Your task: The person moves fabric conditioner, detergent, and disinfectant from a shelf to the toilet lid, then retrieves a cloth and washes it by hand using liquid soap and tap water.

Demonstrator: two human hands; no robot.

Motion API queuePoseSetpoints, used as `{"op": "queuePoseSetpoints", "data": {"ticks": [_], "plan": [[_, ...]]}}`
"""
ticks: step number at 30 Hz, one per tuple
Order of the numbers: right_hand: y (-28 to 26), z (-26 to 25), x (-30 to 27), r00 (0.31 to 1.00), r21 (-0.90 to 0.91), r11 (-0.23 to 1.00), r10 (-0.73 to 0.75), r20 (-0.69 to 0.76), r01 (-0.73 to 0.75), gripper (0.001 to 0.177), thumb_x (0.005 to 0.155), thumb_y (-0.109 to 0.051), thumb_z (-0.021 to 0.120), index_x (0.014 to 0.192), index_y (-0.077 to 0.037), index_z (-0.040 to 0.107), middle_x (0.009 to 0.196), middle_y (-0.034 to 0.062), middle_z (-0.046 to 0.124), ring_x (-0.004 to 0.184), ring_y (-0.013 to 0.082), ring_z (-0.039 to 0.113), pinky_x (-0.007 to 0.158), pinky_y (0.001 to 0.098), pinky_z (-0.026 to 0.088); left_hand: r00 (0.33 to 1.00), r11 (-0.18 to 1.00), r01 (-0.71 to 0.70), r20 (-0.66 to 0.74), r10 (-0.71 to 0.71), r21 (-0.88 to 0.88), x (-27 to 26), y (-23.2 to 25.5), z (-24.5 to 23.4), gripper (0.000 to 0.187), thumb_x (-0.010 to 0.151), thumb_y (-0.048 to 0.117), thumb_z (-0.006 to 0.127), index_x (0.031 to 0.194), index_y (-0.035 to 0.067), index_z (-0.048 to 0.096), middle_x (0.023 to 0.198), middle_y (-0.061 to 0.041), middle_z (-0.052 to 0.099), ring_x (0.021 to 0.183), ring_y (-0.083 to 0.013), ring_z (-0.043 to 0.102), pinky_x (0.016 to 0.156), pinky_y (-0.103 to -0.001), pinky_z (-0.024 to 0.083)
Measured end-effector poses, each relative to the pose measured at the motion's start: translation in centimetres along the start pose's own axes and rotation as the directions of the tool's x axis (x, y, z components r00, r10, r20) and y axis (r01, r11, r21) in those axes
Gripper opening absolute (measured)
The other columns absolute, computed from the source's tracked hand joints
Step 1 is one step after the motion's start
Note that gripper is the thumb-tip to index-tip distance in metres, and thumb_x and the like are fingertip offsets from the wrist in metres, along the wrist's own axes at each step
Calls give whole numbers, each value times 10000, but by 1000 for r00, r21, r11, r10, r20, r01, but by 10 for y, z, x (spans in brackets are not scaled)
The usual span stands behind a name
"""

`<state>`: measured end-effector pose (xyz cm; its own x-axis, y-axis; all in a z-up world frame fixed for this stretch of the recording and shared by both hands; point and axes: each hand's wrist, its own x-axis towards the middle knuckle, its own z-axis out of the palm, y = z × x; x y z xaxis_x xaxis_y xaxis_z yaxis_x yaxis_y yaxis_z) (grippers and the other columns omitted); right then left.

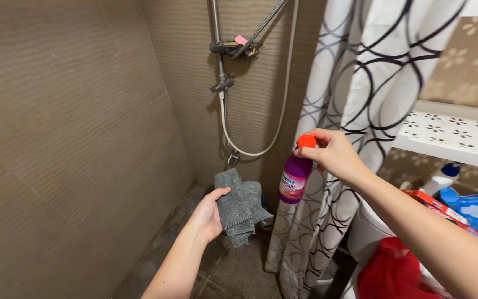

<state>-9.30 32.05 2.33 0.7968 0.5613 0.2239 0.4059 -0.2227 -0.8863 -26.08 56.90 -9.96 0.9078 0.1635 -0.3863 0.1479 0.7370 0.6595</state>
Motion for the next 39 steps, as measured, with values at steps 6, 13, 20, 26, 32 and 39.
{"op": "queuePoseSetpoints", "data": {"ticks": [6, 13, 20, 26, 32, 39], "plan": [[47, 59, 72, 999, -30, 998, 51, 8, -51, 187, 804, -183, 785, 922, -41, 760, 681, 17, 643, 511, 87, 530, 440, 264, 424, 999, 999, 44, 19, -44, 7, 69, 41, -70, 439, 932, 257, 561, 1281, 0, 628, 1238, -160, 735, 1122, -312, 701, 1009, -488, 528], [128, 143, 180, 995, -60, 994, 97, 7, -97, 237, 780, -178, 813, 968, -40, 766, 715, 43, 703, 492, 97, 559, 436, 276, 461, 992, 992, 118, 52, -116, -39, 183, 80, -153, 521, 885, 302, 579, 1328, 28, 609, 1258, -164, 729, 1130, -333, 689, 1022, -515, 493], [195, 234, 254, 967, -162, 956, 230, -108, -245, 309, 755, -166, 823, 1033, -48, 757, 743, 61, 743, 467, 132, 581, 459, 311, 511, 986, 987, 148, -62, -152, -54, 285, 119, -243, 472, 886, 260, 611, 1331, 104, 579, 1283, -141, 702, 1159, -346, 675, 1052, -549, 483], [232, 285, 295, 909, -149, 911, 344, -236, -384, 292, 757, -162, 825, 1011, -31, 765, 732, 68, 747, 470, 148, 581, 462, 327, 508, 966, 961, 259, 14, -259, -95, 350, 150, -308, 432, 859, 237, 622, 1269, 102, 619, 1232, -109, 731, 1130, -319, 693, 1004, -527, 523], [260, 335, 325, 789, -114, 853, 410, -457, -510, 315, 762, -191, 834, 1027, -35, 768, 737, 73, 744, 492, 143, 589, 470, 332, 507, 849, 871, 491, 238, -471, -27, 442, 207, -348, 435, 868, 236, 630, 1250, 28, 649, 1199, -161, 745, 1090, -333, 709, 1007, -501, 539], [249, 387, 332, 557, 54, 769, 508, -657, -637, 364, 761, -184, 824, 1084, -31, 753, 743, 86, 743, 505, 153, 609, 490, 328, 517, 699, 785, 553, 358, -620, 279, 516, 263, -353, 413, 889, 222, 612, 1250, 24, 632, 1179, -149, 742, 1080, -307, 707, 1010, -486, 541]]}}
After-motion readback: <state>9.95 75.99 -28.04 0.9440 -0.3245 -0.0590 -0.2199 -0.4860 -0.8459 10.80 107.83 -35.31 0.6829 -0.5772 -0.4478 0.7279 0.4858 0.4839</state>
